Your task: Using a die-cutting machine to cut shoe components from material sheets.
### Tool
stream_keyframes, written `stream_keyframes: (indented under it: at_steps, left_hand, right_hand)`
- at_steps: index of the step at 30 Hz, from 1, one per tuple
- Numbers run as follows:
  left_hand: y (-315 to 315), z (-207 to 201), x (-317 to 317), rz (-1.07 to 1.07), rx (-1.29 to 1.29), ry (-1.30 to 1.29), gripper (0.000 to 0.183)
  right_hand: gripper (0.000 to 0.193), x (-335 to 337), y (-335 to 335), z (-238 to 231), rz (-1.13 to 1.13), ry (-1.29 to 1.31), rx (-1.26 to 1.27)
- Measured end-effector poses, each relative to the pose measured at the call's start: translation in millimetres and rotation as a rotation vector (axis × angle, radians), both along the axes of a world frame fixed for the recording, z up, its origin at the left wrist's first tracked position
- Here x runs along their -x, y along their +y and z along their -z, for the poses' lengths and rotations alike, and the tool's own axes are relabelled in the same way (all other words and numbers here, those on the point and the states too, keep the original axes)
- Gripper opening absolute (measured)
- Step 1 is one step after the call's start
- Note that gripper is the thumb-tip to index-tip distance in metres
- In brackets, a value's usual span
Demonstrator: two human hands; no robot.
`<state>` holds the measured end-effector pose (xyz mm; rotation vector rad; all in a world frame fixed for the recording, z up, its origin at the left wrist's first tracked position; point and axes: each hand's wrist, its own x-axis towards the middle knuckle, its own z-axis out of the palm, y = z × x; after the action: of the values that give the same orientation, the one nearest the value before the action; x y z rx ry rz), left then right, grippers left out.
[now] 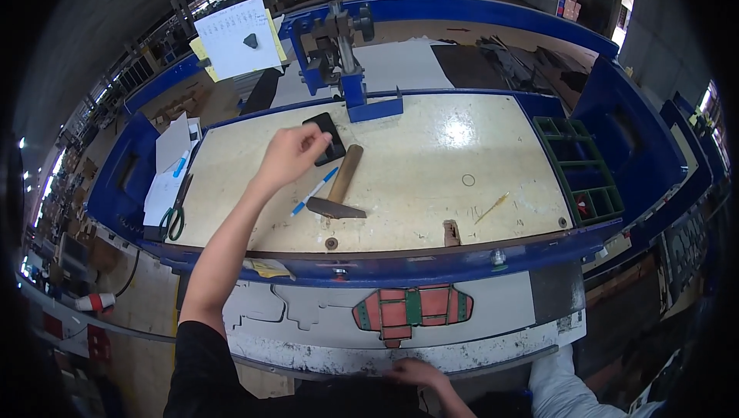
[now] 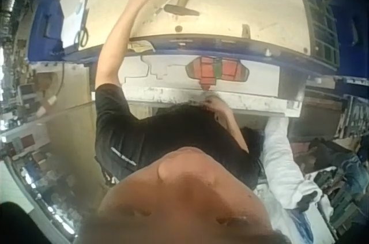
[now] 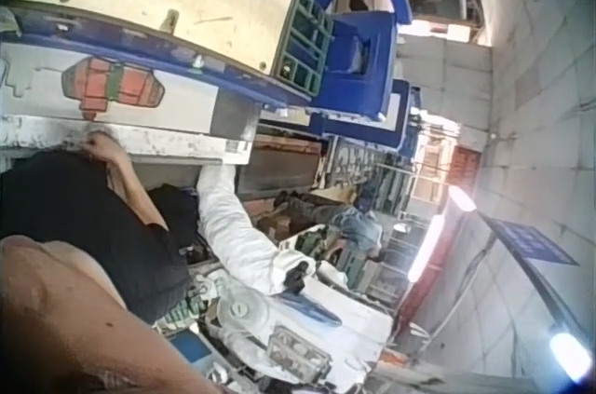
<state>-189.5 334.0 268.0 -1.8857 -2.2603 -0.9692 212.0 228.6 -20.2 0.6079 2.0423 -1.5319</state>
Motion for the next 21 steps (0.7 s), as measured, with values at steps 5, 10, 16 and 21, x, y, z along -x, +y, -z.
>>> stream_keyframes:
  at_steps: [5,10,16,21]
  left_hand:
    - [75,-59,52,-0.008,-0.465,0.039,0.024]
    - [130,-105,93,-0.133,-0.294,0.492,0.021]
    - [141,-144,113,-0.044,0.007,0.82,0.013]
    - [158,-163,108,0.015,0.236,0.907,0.014]
  right_hand:
    - [0.051,28,29,-22,0.023,0.27,-0.044]
    - [0.049,46,13,-31,-0.041,0.357,-0.182]
    - [0.056,10,-24,-26,-0.002,0.029,-0.073]
    - [0.06,-20,-35,29,0.005,0.059,0.016]
